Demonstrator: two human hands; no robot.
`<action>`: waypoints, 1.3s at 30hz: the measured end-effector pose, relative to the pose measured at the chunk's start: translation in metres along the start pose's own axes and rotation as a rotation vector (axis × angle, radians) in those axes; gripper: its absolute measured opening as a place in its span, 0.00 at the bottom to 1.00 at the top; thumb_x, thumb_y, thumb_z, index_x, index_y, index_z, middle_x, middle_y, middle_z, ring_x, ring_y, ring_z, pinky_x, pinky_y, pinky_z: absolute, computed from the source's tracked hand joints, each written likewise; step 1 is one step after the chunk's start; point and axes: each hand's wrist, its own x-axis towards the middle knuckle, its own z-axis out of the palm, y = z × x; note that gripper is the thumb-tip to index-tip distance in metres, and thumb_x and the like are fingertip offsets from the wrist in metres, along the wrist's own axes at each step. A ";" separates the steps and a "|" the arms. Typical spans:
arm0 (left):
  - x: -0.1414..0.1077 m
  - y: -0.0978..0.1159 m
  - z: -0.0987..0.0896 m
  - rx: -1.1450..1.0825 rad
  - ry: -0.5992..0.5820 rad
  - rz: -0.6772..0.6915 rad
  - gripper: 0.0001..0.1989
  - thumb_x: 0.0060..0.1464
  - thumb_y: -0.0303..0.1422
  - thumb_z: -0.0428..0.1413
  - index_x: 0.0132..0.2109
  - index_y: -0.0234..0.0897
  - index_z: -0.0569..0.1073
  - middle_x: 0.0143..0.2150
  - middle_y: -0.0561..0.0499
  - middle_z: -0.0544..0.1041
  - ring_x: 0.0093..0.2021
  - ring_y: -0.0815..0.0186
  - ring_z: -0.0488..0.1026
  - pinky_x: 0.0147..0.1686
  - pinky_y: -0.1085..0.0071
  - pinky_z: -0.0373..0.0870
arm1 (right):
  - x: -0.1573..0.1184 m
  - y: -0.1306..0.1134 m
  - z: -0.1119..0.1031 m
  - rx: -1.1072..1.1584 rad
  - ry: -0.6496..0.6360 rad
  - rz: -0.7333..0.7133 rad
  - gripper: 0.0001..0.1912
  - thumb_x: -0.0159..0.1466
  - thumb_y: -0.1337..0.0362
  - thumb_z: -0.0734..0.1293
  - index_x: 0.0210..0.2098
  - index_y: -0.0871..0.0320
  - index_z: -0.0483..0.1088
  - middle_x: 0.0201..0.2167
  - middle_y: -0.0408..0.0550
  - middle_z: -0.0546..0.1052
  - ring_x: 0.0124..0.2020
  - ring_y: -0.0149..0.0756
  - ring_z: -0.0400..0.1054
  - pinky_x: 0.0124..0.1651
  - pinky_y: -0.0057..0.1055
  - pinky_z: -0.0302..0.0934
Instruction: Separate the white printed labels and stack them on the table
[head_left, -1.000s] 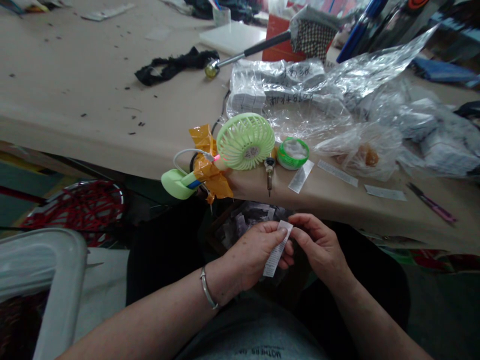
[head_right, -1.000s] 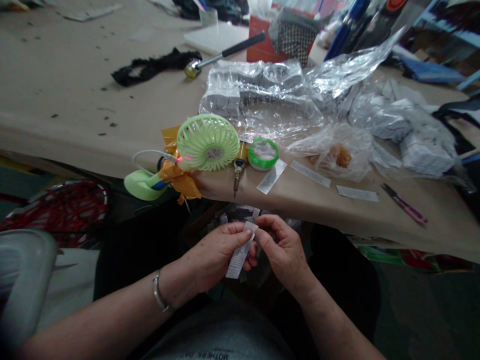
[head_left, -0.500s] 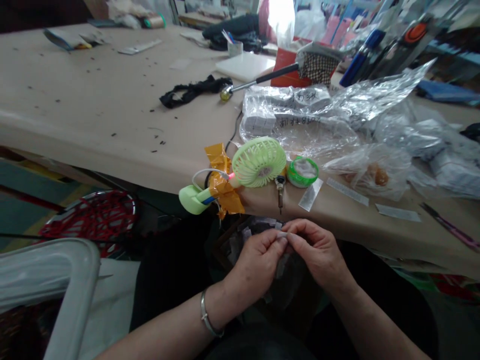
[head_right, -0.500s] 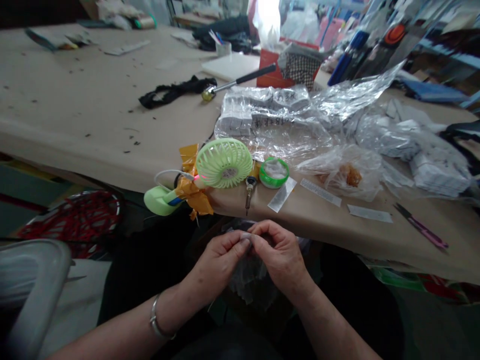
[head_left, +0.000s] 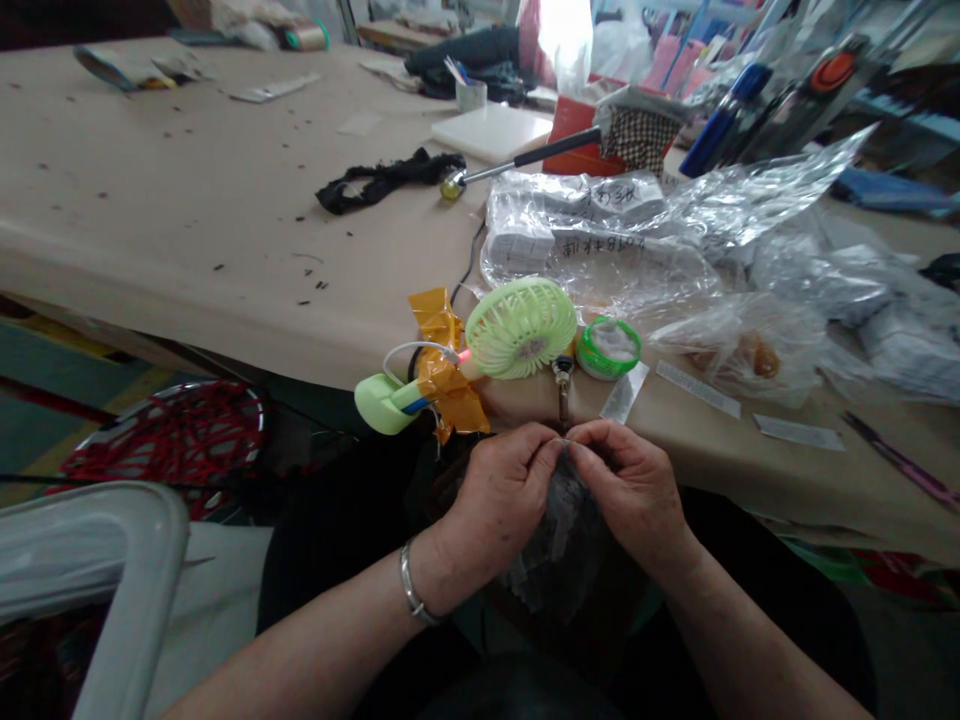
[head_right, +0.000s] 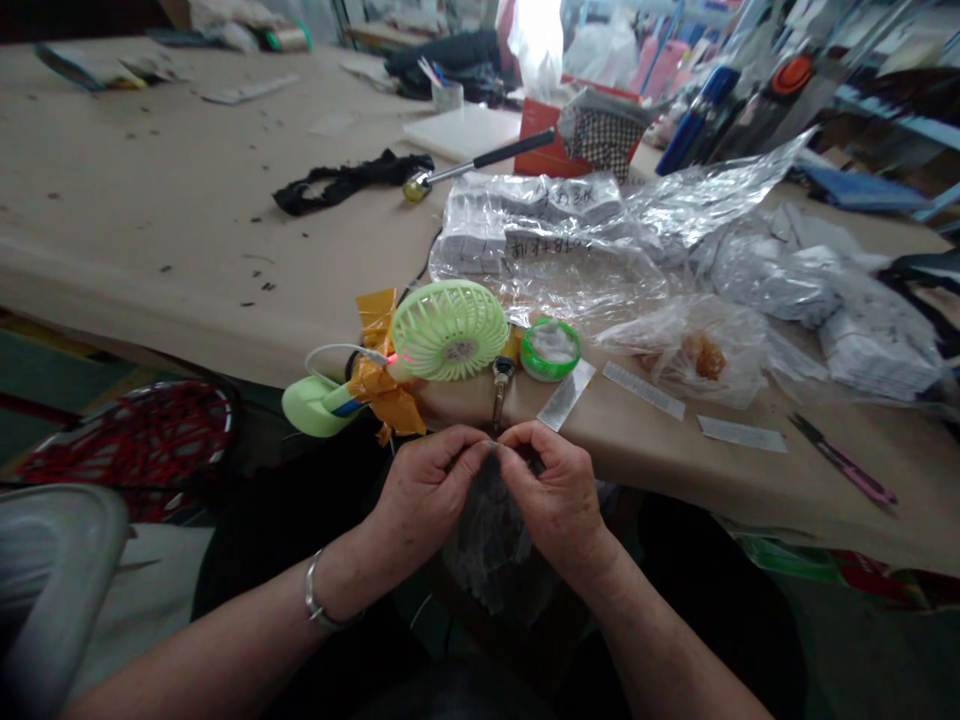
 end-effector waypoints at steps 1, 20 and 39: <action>0.001 -0.001 0.000 0.009 0.002 0.006 0.10 0.60 0.31 0.49 0.34 0.36 0.75 0.27 0.54 0.74 0.27 0.72 0.69 0.28 0.76 0.61 | 0.001 0.000 0.000 -0.012 0.007 -0.013 0.04 0.61 0.65 0.65 0.30 0.58 0.71 0.24 0.40 0.72 0.25 0.27 0.64 0.30 0.23 0.58; 0.009 -0.002 -0.001 0.087 -0.004 0.004 0.12 0.60 0.32 0.48 0.30 0.36 0.73 0.25 0.55 0.72 0.26 0.72 0.67 0.27 0.76 0.59 | 0.008 0.001 0.000 -0.068 0.037 -0.055 0.04 0.61 0.65 0.64 0.30 0.57 0.70 0.24 0.40 0.72 0.25 0.28 0.64 0.31 0.24 0.59; -0.016 -0.034 0.001 -0.025 -0.004 -0.149 0.13 0.56 0.33 0.54 0.47 0.39 0.77 0.46 0.46 0.80 0.46 0.59 0.75 0.48 0.68 0.67 | 0.043 -0.010 -0.056 -0.731 0.225 -0.614 0.15 0.64 0.63 0.64 0.49 0.59 0.70 0.49 0.56 0.73 0.54 0.48 0.63 0.58 0.46 0.58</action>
